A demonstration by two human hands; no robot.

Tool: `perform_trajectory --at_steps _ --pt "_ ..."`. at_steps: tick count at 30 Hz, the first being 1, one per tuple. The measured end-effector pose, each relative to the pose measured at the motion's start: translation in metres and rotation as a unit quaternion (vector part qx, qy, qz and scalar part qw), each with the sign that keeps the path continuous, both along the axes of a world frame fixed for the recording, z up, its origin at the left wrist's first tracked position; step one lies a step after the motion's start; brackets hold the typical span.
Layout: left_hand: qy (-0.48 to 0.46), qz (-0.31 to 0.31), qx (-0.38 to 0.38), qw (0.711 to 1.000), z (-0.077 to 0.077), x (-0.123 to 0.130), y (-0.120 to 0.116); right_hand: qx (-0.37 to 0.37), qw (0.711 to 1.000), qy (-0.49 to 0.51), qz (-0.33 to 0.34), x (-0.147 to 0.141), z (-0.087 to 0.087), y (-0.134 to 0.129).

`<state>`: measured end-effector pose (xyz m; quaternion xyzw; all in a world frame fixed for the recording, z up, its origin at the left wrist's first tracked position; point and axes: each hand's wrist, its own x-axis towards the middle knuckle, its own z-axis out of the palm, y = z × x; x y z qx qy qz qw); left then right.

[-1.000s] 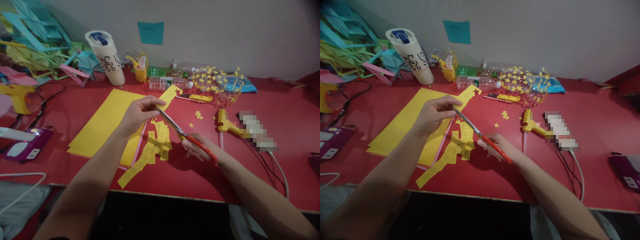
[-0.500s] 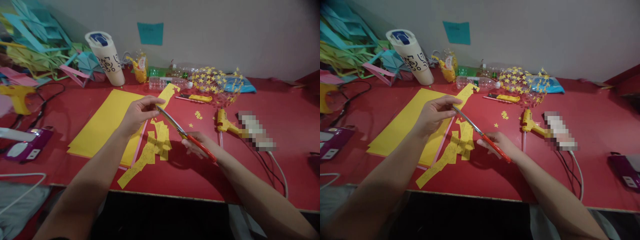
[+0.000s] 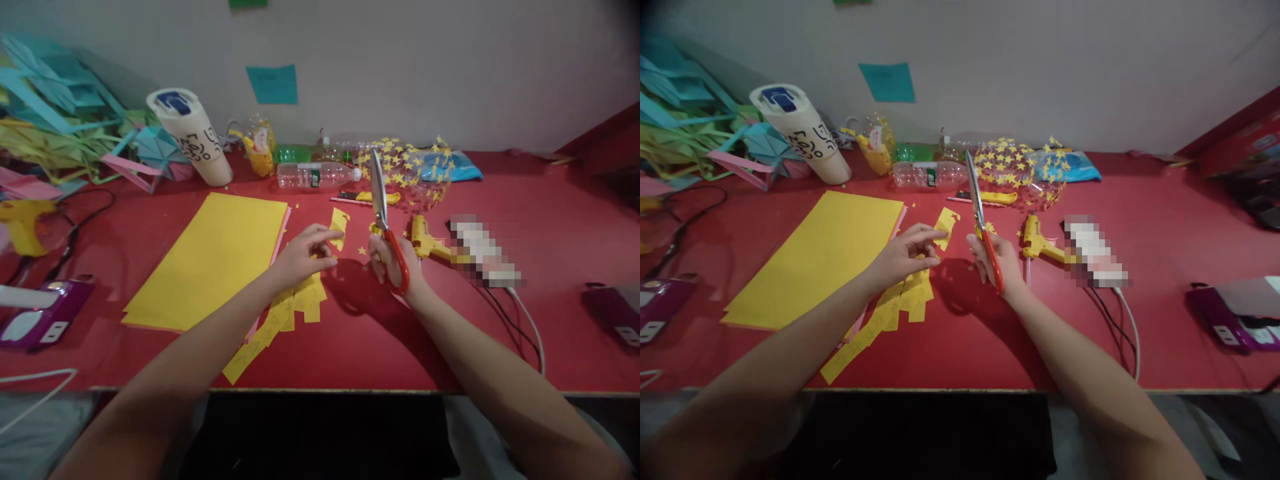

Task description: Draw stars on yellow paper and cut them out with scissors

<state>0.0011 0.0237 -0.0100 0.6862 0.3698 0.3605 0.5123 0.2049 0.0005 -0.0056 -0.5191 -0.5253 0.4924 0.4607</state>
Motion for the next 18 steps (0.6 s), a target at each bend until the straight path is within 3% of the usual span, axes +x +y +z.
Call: perform_trajectory --at_steps 6,14,18 --pt "0.02 -0.023 -0.002 1.0 -0.006 0.026 0.01 0.007 0.999 0.029 -0.029 0.0 -0.001 0.003" --pt "0.127 -0.027 0.07 0.989 -0.036 0.051 0.028 0.003 0.999 0.034 -0.033 0.002 0.0 0.007" --pt "0.15 -0.002 0.084 0.985 -0.033 0.048 0.033 0.007 0.998 0.049 -0.03 0.003 -0.002 0.01"
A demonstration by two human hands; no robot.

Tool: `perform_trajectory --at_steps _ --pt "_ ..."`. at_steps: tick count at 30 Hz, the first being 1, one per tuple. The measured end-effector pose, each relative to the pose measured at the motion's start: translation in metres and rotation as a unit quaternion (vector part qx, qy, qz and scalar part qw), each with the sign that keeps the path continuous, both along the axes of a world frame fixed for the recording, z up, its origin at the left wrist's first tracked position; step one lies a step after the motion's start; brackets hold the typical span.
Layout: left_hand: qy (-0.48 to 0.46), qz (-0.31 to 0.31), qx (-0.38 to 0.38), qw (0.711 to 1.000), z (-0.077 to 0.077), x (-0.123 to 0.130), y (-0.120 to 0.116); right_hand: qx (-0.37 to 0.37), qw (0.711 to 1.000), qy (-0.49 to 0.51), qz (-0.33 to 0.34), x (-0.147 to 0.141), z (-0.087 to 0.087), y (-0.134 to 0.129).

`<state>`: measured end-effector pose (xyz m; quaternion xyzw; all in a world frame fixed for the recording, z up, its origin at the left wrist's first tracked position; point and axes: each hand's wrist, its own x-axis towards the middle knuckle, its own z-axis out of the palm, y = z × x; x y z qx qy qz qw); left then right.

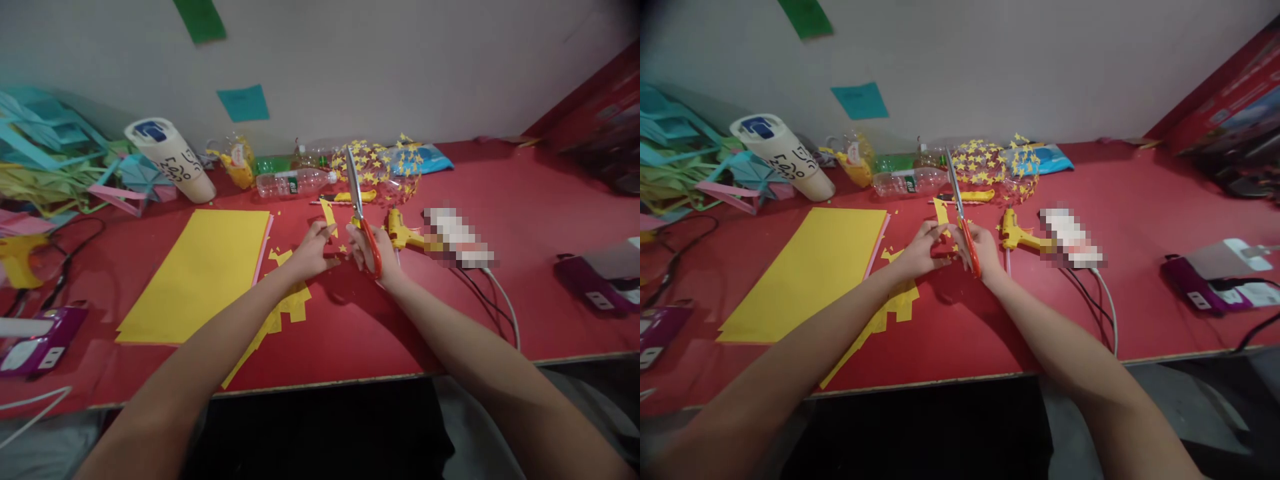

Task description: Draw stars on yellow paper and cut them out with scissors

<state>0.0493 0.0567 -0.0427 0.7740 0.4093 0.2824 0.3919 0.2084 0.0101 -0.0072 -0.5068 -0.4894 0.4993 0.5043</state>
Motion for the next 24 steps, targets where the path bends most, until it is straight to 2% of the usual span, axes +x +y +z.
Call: perform_trajectory --at_steps 4,7,12,15,17,19,24 --pt "-0.014 0.018 -0.044 0.999 0.019 -0.014 -0.003 -0.005 1.0 0.006 -0.005 0.0 -0.001 -0.001" --pt "-0.084 0.045 -0.006 0.995 0.029 -0.028 -0.011 -0.008 1.0 -0.001 -0.001 -0.001 -0.001 -0.002" --pt "-0.212 0.134 -0.085 0.964 0.025 -0.044 -0.026 -0.033 0.999 -0.03 0.025 -0.005 -0.004 -0.003" --pt "-0.269 0.163 -0.094 0.945 0.022 -0.047 -0.029 -0.03 0.997 -0.051 0.057 -0.007 -0.003 -0.005" --pt "-0.301 0.155 -0.102 0.935 0.023 -0.046 -0.031 -0.029 0.996 -0.052 0.067 -0.008 -0.002 -0.008" --pt "-0.312 0.121 -0.14 0.932 0.027 -0.045 -0.033 -0.031 0.996 -0.053 0.068 -0.01 -0.002 -0.011" --pt "-0.286 0.073 -0.218 0.93 0.032 -0.036 -0.042 -0.012 0.998 -0.043 0.049 -0.015 -0.002 -0.019"
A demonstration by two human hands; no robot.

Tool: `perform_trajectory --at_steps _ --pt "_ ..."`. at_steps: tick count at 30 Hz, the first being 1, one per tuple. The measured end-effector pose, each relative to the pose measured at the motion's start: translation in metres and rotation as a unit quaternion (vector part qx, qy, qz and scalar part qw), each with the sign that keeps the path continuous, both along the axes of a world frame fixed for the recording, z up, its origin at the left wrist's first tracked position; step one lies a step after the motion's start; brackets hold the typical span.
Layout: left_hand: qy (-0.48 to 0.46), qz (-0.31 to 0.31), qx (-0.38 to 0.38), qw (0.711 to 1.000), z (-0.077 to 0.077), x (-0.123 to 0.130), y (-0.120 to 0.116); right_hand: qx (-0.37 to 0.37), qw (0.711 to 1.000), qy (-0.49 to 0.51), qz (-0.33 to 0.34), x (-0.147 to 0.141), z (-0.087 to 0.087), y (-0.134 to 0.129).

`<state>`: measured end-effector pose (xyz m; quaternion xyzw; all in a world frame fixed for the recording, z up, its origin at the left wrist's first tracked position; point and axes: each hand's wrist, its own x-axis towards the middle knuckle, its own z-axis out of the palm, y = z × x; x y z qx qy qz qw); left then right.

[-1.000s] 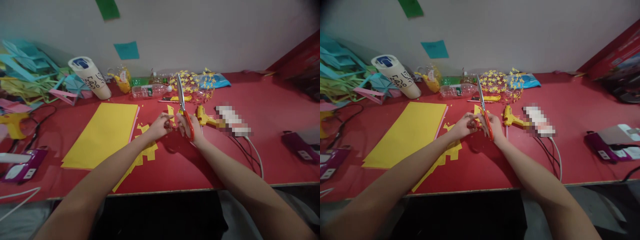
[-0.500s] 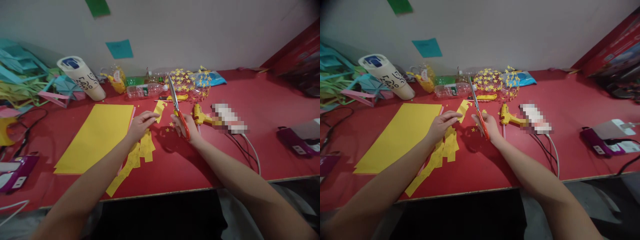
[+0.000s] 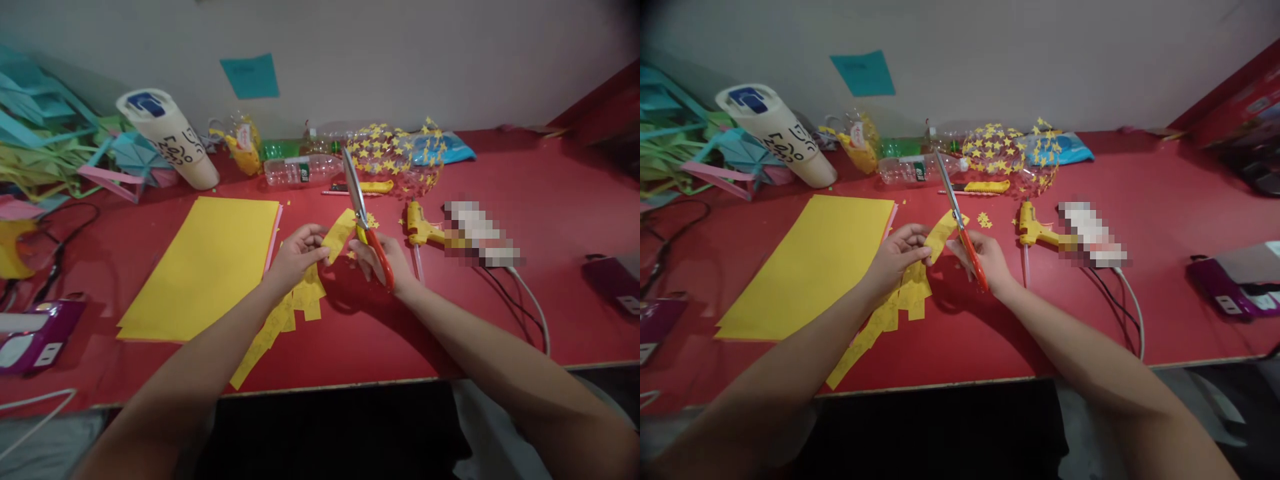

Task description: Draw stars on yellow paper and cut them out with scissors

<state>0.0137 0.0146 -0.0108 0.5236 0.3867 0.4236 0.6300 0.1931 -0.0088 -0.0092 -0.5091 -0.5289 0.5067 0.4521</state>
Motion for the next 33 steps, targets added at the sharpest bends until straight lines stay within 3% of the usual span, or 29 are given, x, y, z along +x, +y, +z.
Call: perform_trajectory --at_steps 7,11,14,18,22,27,33 --pt "0.035 -0.069 -0.032 0.997 0.001 0.008 -0.009 -0.012 1.0 -0.008 -0.011 -0.003 0.002 -0.003" --pt "0.019 -0.074 -0.057 0.995 0.001 0.008 -0.009 -0.006 0.999 -0.032 -0.007 -0.002 0.004 -0.005" --pt "0.004 -0.014 -0.046 0.999 0.0 0.002 -0.003 0.017 0.999 -0.041 -0.009 0.001 0.004 -0.004" --pt "-0.012 0.126 -0.01 0.992 0.0 -0.012 0.012 -0.002 0.997 -0.064 0.03 0.009 0.007 0.001" --pt "-0.03 0.199 0.014 0.979 0.0 -0.019 0.02 -0.018 0.966 -0.239 0.098 0.016 0.017 0.005" --pt "-0.044 0.215 0.034 0.975 0.001 -0.018 0.02 -0.019 0.922 -0.35 0.164 0.017 0.024 0.002" --pt "-0.036 0.179 0.069 0.981 0.004 -0.017 0.015 -0.019 0.92 -0.338 0.197 0.015 0.024 0.0"
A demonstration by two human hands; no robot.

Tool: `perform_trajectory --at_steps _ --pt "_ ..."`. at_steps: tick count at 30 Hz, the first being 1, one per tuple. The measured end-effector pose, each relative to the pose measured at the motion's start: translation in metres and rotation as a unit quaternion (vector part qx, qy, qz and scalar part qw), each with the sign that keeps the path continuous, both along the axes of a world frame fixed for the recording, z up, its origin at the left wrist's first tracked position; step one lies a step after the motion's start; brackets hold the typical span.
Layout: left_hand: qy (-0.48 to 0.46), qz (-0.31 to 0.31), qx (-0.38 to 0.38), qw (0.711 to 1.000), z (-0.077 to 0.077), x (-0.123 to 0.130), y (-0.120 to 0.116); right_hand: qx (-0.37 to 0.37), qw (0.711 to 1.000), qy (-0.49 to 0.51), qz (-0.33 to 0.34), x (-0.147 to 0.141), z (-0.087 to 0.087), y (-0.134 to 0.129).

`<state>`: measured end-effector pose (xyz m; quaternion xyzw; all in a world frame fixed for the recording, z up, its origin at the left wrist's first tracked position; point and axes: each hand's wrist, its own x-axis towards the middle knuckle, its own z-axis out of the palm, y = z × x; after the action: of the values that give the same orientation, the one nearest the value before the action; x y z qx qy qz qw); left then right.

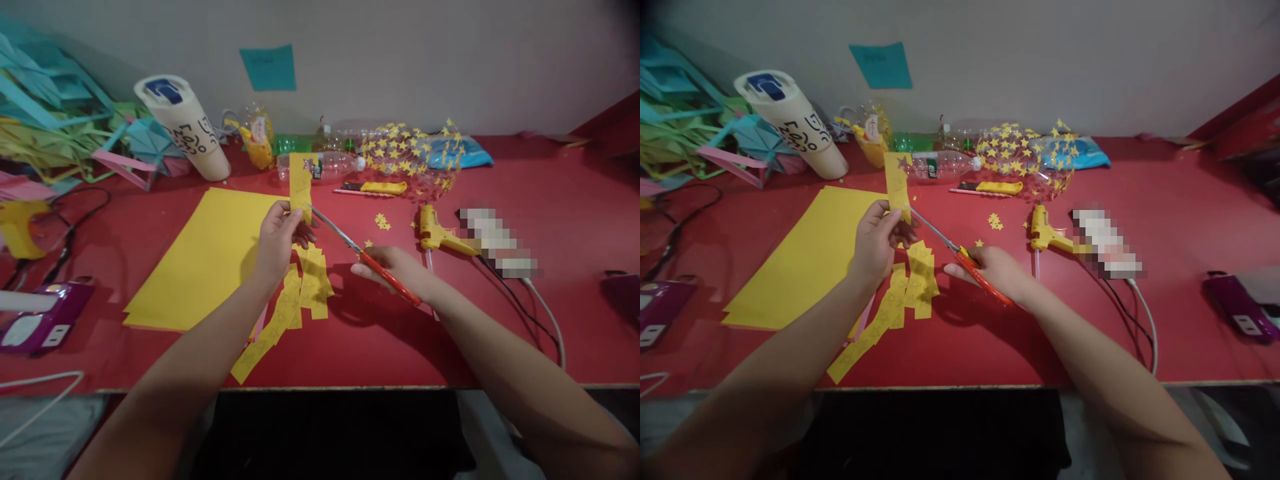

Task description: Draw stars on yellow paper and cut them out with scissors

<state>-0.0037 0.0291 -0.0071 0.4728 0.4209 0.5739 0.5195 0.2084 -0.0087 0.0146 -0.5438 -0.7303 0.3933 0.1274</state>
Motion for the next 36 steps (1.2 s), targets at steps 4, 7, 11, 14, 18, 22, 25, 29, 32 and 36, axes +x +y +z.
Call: perform_trajectory --at_steps 4,7,11,14,18,22,25,29,32,36 --pt "0.01 -0.03 0.002 1.0 0.004 0.002 -0.004 -0.053 0.996 0.066 -0.005 -0.003 0.002 -0.004" --pt "0.012 -0.034 -0.004 0.999 0.006 0.003 -0.005 -0.095 0.988 0.125 -0.004 -0.004 0.002 -0.006" --pt "0.016 -0.027 -0.01 0.999 0.009 0.003 -0.006 -0.113 0.979 0.167 -0.019 -0.003 -0.003 -0.006" --pt "0.014 -0.023 -0.014 1.0 0.01 0.003 -0.007 -0.117 0.978 0.172 -0.024 -0.002 -0.005 -0.006" --pt "0.013 -0.017 -0.015 1.0 0.012 0.003 -0.007 -0.116 0.978 0.172 -0.017 -0.002 -0.004 -0.007" --pt "0.007 -0.02 -0.009 1.0 0.011 0.003 -0.007 -0.114 0.978 0.172 -0.017 -0.003 -0.007 -0.007" --pt "0.001 -0.023 -0.006 1.0 0.01 0.003 -0.007 -0.117 0.979 0.166 -0.023 -0.003 -0.007 -0.007" --pt "-0.001 -0.019 -0.01 1.0 0.011 0.003 -0.007 -0.135 0.976 0.169 -0.029 -0.005 -0.001 -0.007" --pt "-0.005 -0.021 -0.007 1.0 0.011 0.003 -0.007 -0.148 0.973 0.173 -0.037 -0.005 0.003 -0.008" --pt "0.003 -0.018 -0.004 1.0 0.01 0.002 -0.007 -0.154 0.972 0.175 -0.035 -0.004 0.004 -0.008"
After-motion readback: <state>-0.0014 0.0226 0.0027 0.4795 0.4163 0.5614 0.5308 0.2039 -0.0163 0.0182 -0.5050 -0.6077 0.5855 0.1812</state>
